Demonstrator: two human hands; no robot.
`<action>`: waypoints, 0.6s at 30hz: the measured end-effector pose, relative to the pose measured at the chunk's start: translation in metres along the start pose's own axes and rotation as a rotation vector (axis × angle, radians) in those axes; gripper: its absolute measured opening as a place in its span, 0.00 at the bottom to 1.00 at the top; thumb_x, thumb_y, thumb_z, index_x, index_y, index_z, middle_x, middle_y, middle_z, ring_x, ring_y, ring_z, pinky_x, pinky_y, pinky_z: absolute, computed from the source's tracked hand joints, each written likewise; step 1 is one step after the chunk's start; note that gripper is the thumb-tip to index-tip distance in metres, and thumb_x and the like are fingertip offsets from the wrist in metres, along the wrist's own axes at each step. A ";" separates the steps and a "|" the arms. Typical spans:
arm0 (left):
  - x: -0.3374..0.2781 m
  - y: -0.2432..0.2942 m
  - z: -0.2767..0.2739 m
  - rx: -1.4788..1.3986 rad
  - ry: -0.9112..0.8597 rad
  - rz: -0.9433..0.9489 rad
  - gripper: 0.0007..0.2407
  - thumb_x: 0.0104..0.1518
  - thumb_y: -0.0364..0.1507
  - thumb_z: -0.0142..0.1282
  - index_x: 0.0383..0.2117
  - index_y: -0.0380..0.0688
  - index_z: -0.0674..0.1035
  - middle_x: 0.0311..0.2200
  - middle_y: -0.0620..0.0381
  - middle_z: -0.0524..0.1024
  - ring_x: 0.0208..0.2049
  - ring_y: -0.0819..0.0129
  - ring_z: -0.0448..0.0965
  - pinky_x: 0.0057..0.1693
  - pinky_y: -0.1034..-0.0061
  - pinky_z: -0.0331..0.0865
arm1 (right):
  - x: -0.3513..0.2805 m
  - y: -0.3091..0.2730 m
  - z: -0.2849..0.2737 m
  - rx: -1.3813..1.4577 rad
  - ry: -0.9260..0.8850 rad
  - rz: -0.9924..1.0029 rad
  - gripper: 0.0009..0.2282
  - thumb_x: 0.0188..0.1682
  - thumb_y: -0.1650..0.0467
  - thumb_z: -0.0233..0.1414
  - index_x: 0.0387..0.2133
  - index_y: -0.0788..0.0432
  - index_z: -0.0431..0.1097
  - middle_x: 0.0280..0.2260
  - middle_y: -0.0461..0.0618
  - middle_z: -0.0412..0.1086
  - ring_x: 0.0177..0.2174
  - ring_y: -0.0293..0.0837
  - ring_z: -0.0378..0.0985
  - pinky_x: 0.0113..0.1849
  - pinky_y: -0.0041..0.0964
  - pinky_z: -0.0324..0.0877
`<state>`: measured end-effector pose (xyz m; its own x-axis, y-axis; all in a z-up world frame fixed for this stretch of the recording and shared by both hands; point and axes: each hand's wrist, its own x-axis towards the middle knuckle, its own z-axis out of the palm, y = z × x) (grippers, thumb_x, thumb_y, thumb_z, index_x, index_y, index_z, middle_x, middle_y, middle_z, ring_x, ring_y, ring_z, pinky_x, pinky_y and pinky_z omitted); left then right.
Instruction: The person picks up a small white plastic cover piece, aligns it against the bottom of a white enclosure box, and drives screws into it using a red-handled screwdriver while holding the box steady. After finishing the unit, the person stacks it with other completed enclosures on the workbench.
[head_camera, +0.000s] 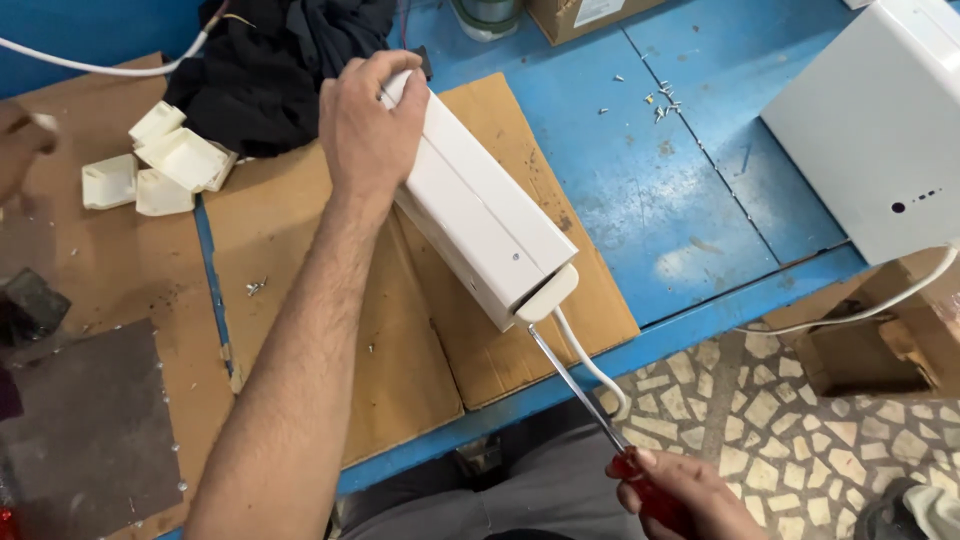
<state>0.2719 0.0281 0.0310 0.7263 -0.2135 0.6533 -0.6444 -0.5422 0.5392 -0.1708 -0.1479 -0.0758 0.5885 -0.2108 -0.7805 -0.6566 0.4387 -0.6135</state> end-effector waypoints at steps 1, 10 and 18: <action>0.002 0.001 -0.001 -0.010 -0.009 -0.011 0.06 0.60 0.33 0.61 0.40 0.54 0.85 0.39 0.57 0.80 0.42 0.53 0.75 0.51 0.61 0.69 | 0.002 0.001 -0.005 0.230 -0.204 0.097 0.18 0.50 0.61 0.53 0.39 0.67 0.77 0.20 0.52 0.72 0.09 0.35 0.55 0.12 0.30 0.53; -0.022 -0.015 0.013 -0.250 0.126 -0.190 0.20 0.57 0.34 0.66 0.52 0.39 0.73 0.52 0.47 0.72 0.54 0.53 0.72 0.59 0.63 0.67 | -0.035 -0.018 0.024 -0.684 0.363 -0.584 0.15 0.45 0.67 0.62 0.45 0.58 0.77 0.29 0.47 0.79 0.22 0.35 0.80 0.26 0.27 0.75; -0.031 -0.020 0.021 -0.458 0.199 -0.292 0.20 0.59 0.34 0.63 0.54 0.38 0.72 0.53 0.48 0.75 0.55 0.58 0.76 0.61 0.66 0.72 | -0.028 -0.032 0.017 -0.214 0.110 -0.303 0.12 0.48 0.67 0.58 0.40 0.64 0.74 0.21 0.51 0.75 0.11 0.39 0.61 0.14 0.35 0.56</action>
<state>0.2676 0.0285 -0.0112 0.8593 0.0736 0.5061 -0.4937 -0.1390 0.8584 -0.1582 -0.1413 -0.0327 0.7245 -0.4001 -0.5613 -0.5514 0.1523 -0.8202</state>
